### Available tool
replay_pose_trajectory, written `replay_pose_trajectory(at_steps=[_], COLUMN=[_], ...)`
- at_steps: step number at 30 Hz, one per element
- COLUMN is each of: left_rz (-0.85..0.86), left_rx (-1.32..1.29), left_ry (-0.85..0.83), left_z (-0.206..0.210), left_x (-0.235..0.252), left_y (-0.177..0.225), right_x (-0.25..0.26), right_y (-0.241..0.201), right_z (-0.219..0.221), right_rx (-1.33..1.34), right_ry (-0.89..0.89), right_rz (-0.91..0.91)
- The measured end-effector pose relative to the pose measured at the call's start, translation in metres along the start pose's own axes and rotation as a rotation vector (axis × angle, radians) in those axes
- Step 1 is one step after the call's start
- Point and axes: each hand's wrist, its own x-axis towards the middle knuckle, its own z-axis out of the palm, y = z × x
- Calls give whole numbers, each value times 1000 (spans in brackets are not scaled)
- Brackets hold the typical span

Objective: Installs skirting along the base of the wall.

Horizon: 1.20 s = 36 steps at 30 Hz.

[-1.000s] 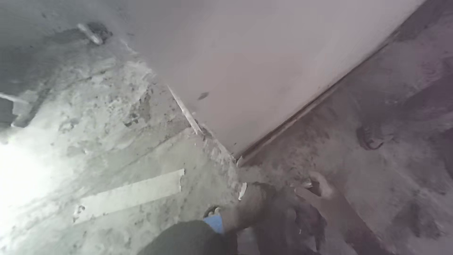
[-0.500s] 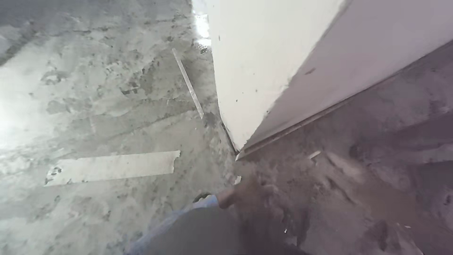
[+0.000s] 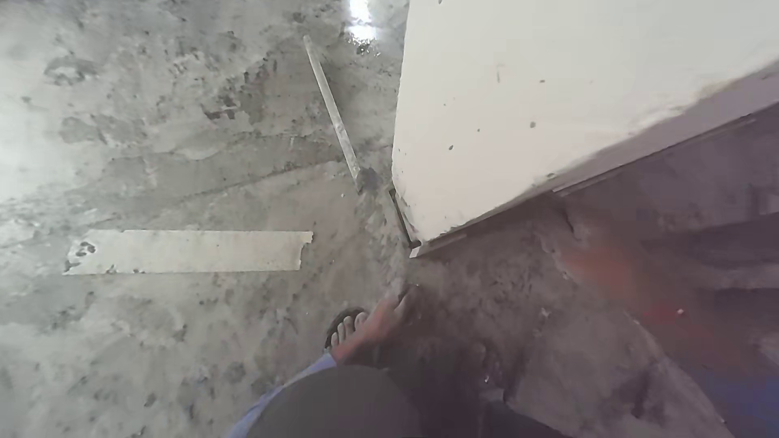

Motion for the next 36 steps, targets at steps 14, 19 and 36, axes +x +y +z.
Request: replay_pose_trajectory(at_steps=[14, 19, 36], left_rz=[-147, -165, 24], left_rx=[-97, -143, 191], left_ry=[130, 169, 452], left_z=[10, 10, 4], left_x=[25, 26, 18], left_y=[-25, -14, -6], right_x=[9, 7, -8], right_y=[9, 8, 110], right_z=[35, 34, 9], right_rx=[-91, -129, 175], right_ry=[123, 143, -200], right_rz=[-127, -140, 309])
